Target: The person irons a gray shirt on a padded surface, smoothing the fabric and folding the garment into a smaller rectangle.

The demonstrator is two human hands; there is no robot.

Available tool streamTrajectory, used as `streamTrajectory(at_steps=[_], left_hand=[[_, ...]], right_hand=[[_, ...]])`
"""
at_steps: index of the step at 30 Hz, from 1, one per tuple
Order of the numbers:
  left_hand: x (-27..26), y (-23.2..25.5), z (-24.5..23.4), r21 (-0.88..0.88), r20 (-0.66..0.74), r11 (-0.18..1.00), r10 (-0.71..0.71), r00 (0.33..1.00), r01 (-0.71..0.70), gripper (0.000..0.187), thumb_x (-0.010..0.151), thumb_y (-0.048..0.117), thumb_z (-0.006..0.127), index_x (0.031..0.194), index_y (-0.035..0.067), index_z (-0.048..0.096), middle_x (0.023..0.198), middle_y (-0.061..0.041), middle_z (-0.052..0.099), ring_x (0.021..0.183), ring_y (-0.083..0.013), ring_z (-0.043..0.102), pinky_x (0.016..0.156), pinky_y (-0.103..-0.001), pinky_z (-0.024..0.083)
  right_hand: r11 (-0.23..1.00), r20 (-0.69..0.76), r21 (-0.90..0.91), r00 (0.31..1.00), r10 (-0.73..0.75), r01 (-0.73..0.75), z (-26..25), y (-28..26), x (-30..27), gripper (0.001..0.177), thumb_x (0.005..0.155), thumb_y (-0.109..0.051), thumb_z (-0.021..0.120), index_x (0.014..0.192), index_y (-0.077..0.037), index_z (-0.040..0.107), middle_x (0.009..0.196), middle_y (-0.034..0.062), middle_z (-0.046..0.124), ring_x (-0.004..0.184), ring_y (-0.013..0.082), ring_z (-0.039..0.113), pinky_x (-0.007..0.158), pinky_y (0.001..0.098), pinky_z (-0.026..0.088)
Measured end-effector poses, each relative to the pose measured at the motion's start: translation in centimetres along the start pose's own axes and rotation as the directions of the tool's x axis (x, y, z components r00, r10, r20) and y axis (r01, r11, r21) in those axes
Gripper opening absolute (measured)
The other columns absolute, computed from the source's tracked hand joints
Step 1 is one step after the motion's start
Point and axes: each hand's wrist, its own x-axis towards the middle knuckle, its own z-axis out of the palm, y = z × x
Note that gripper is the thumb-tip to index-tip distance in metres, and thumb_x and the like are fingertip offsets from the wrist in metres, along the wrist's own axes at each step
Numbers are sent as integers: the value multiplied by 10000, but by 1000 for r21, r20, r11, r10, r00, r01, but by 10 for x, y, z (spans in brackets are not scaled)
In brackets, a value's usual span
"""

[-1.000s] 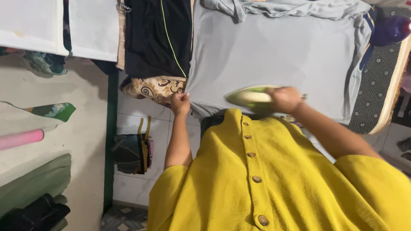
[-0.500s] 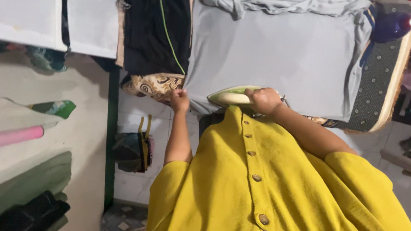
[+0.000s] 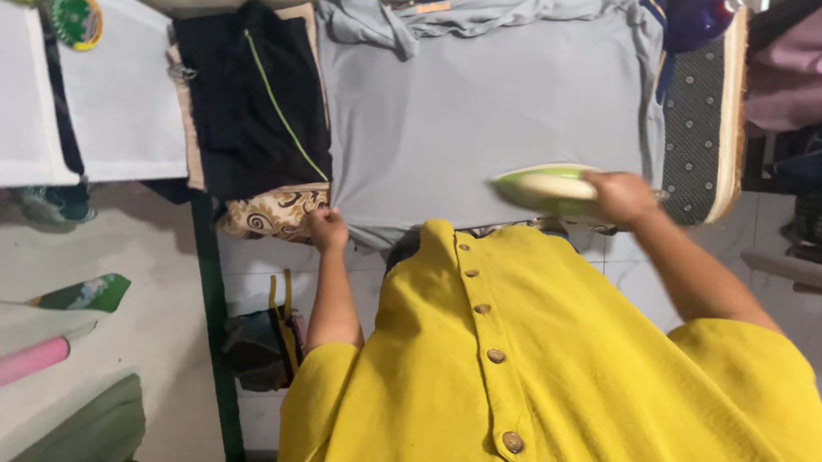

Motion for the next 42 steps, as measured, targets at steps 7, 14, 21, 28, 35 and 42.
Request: streamTrajectory(at_steps=[7,14,21,28,35,42], left_hand=[[5,7,-3,66,70,989,-140,988,136,263,910,281,712,988,39,641,1031,-180,692,982,-355,665,902,-460,516],[-5,26,-14,118,39,991,-62,997,57,251,938,249,691,974,4,649,1054,-231,689,998,-395,671,925,-470,522],[-20,85,-19,197,-139,877,-418,898,439,480,835,226,690,1195,-35,508,1146,-258,607,1029,-438,619,832,-554,515],[-32,149,28,194,242,791,535,810,-580,469,908,215,675,1350,119,551,1450,-166,508,1401,-381,472,1188,-525,399],[5,220,65,460,720,593,188,669,-661,887,879,333,723,1619,265,239,1694,-107,178,1545,-392,169,1231,-591,165],[38,216,86,484,817,539,3,577,-689,945,891,454,711,1643,288,164,1726,-103,106,1568,-383,144,1244,-579,159]], right_hand=[[993,-56,117,998,18,-11,16,-57,11,288,842,-208,689,1130,-188,681,859,133,749,787,371,722,734,496,566],[763,-162,177,746,646,-622,32,53,-50,397,836,-262,797,1169,-111,643,918,199,748,837,403,737,744,515,575],[544,-228,337,494,839,-769,10,79,6,414,827,-299,816,1113,-75,619,968,227,741,896,436,726,774,533,581],[535,-149,380,521,840,-754,18,38,10,444,840,-289,795,1162,-53,602,980,253,740,911,453,726,810,534,577],[498,-213,429,451,867,-754,-3,73,75,472,842,-300,789,1154,-19,574,1038,249,733,958,441,715,831,531,564],[595,-205,494,580,788,-634,-11,36,79,543,1016,-505,634,1151,13,547,1011,284,715,926,472,701,823,547,548]])
